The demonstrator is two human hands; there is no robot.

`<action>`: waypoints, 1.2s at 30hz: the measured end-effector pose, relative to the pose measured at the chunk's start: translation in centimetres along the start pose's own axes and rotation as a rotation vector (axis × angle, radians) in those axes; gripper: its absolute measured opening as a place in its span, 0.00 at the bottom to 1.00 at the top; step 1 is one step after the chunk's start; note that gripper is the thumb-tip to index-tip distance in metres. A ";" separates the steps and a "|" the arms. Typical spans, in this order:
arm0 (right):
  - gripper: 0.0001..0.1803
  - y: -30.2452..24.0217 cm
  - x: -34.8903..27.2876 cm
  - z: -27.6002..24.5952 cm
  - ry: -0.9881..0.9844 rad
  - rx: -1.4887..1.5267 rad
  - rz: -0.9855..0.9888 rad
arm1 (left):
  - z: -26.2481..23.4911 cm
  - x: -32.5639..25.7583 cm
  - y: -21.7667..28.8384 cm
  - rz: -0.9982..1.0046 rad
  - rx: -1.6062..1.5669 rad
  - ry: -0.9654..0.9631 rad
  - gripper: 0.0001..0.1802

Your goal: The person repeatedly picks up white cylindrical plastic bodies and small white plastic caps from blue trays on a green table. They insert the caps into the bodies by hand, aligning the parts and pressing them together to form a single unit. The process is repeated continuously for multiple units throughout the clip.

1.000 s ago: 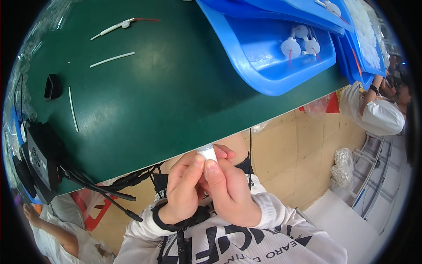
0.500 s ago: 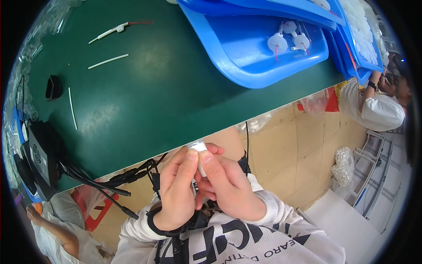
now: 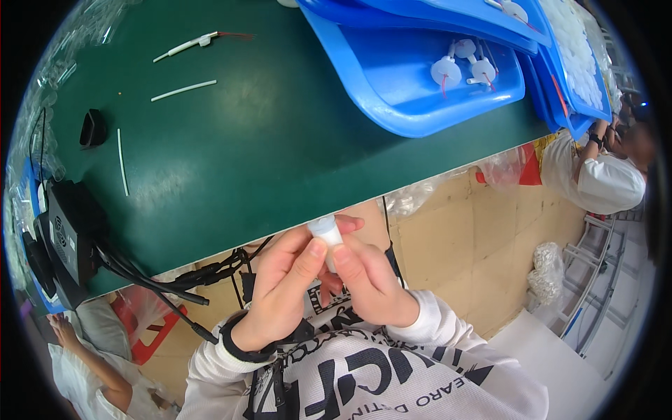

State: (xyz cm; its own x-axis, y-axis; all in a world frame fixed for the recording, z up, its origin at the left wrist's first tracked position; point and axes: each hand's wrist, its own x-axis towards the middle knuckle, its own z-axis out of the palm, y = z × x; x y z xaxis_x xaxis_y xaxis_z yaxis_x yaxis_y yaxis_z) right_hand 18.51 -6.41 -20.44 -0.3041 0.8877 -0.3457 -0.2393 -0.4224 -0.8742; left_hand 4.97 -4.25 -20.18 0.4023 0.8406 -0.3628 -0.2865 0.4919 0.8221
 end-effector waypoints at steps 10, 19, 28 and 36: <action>0.16 0.3 -0.1 0.6 0.043 0.004 0.027 | -0.1 -0.2 0.4 -0.070 -0.056 -0.017 0.20; 0.13 -1.6 -1.3 -3.8 0.176 -0.347 -0.352 | 1.9 -2.4 0.1 0.366 0.455 0.254 0.16; 0.16 -1.3 -3.5 -1.8 0.267 0.040 -0.427 | 4.6 -2.3 -1.7 0.806 0.599 0.368 0.23; 0.17 -0.3 -4.5 -1.7 0.424 0.017 -0.549 | 4.9 -0.8 -3.1 1.104 0.771 0.316 0.15</action>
State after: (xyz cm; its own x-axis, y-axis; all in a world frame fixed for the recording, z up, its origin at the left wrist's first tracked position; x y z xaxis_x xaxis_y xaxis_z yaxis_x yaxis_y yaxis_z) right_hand 21.52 -9.96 -19.24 0.2510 0.9672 0.0384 -0.2707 0.1082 -0.9566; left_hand 9.77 -7.54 -20.27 0.0421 0.7750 0.6306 0.2661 -0.6171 0.7406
